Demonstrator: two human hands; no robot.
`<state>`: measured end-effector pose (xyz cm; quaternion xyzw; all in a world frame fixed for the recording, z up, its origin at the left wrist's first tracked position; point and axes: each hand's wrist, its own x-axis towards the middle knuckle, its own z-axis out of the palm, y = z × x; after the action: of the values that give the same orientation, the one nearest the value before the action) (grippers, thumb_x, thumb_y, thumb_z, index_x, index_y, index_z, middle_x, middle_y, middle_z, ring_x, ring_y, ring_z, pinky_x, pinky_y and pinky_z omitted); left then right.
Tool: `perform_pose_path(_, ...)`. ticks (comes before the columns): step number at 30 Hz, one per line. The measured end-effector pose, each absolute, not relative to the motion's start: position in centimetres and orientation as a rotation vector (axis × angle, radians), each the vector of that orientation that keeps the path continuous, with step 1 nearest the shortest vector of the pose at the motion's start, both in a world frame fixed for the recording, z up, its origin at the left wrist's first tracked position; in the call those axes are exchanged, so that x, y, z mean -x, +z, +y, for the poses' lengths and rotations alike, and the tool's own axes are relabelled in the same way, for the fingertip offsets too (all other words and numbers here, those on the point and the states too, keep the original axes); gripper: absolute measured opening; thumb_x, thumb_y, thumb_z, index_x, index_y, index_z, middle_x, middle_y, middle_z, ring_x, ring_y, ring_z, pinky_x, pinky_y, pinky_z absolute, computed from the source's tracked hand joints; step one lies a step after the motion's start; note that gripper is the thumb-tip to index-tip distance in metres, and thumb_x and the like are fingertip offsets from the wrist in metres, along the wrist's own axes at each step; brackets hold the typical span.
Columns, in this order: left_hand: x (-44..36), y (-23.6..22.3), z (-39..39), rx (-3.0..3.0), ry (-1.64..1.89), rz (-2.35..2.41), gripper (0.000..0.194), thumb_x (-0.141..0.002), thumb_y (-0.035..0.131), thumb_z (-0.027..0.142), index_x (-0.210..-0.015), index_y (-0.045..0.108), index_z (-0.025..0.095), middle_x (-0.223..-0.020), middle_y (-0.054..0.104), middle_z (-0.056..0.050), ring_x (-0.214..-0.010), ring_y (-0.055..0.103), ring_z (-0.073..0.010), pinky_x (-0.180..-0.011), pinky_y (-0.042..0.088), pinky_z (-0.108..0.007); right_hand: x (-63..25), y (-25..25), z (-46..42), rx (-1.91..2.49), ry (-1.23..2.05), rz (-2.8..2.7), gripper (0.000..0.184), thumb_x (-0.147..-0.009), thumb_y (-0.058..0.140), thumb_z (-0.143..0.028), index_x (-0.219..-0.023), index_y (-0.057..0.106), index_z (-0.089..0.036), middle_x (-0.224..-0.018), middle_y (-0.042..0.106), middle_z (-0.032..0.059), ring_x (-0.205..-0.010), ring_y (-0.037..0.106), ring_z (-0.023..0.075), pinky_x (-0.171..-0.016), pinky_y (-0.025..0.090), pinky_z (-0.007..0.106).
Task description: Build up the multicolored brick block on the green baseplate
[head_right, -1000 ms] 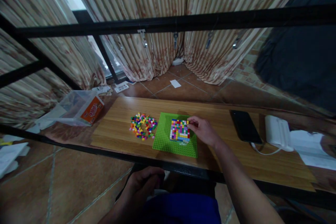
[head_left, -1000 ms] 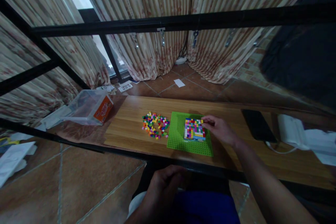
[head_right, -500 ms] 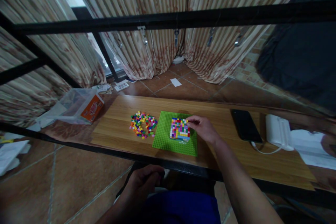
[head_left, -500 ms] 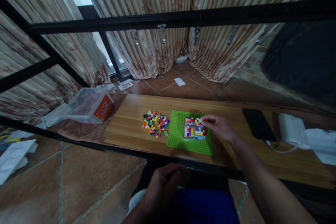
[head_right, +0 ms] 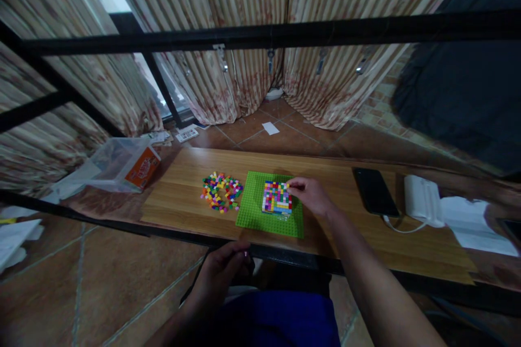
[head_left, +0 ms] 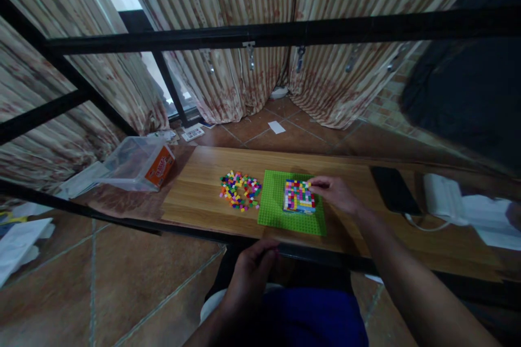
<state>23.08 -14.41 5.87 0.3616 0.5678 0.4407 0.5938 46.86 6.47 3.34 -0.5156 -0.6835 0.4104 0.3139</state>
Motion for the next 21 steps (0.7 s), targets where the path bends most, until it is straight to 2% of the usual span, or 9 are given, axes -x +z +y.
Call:
perform_pose_path(4, -22.8, 6.5, -14.0, -0.854, 1.081, 1.318, 0.037, -0.085, 0.065, 0.038, -0.113, 0.069, 0.015, -0.091, 0.071, -0.005, -0.074, 0.064, -0.0138, -0.074, 0.054, -0.030, -46.0, 3.9, 3.8, 1.475, 0.807, -1.630, 0.033, -0.074, 0.072, -0.040, -0.100, 0.076, -0.020, -0.092, 0.076, 0.0077, -0.079, 0.069, 0.0223, -0.078, 0.054, 0.039)
perform_pose_path(6, -22.6, 6.7, -13.8, -0.891, 1.085, 1.325, 0.037, -0.086, 0.063, 0.035, -0.118, 0.067, 0.015, -0.094, 0.072, -0.006, -0.075, 0.066, -0.0144, -0.076, 0.055, -0.031, -44.7, 4.5, 1.2, 1.448, 0.737, -1.583, 0.029, -0.083, 0.065, -0.042, -0.099, 0.076, -0.021, -0.097, 0.076, 0.0084, -0.085, 0.069, 0.0227, -0.082, 0.054, 0.039)
perform_pose_path(12, -22.8, 7.0, -13.4, -0.979, 1.096, 1.362, 0.040, -0.089, 0.058, 0.030, -0.127, 0.060, 0.015, -0.098, 0.074, -0.007, -0.077, 0.070, -0.0150, -0.080, 0.056, -0.031, -39.7, 6.1, -7.3, 1.216, 1.105, -1.745, 0.024, -0.092, 0.059, -0.043, -0.100, 0.075, -0.027, -0.104, 0.074, 0.0051, -0.097, 0.068, 0.0217, -0.084, 0.054, 0.035)
perform_pose_path(16, -23.1, 7.3, -13.3, -1.069, 1.083, 1.401, 0.039, -0.090, 0.058, 0.028, -0.128, 0.059, 0.017, -0.100, 0.076, -0.006, -0.079, 0.071, -0.0157, -0.080, 0.057, -0.030, -38.0, 6.1, -9.5, 1.150, 1.157, -1.675, 0.024, -0.094, 0.058, -0.041, -0.100, 0.076, -0.026, -0.099, 0.073, 0.0060, -0.093, 0.068, 0.0211, -0.083, 0.054, 0.035)
perform_pose_path(21, -23.2, 7.2, -13.2, -1.131, 1.075, 1.444, 0.036, -0.090, 0.059, 0.028, -0.124, 0.062, 0.017, -0.104, 0.077, -0.007, -0.089, 0.072, -0.0177, -0.088, 0.056, -0.030, -37.5, 6.1, -10.0, 1.105, 1.175, -1.590, 0.019, -0.092, 0.063, -0.038, -0.098, 0.078, -0.028, -0.098, 0.073, 0.0050, -0.092, 0.067, 0.0208, -0.080, 0.055, 0.033)
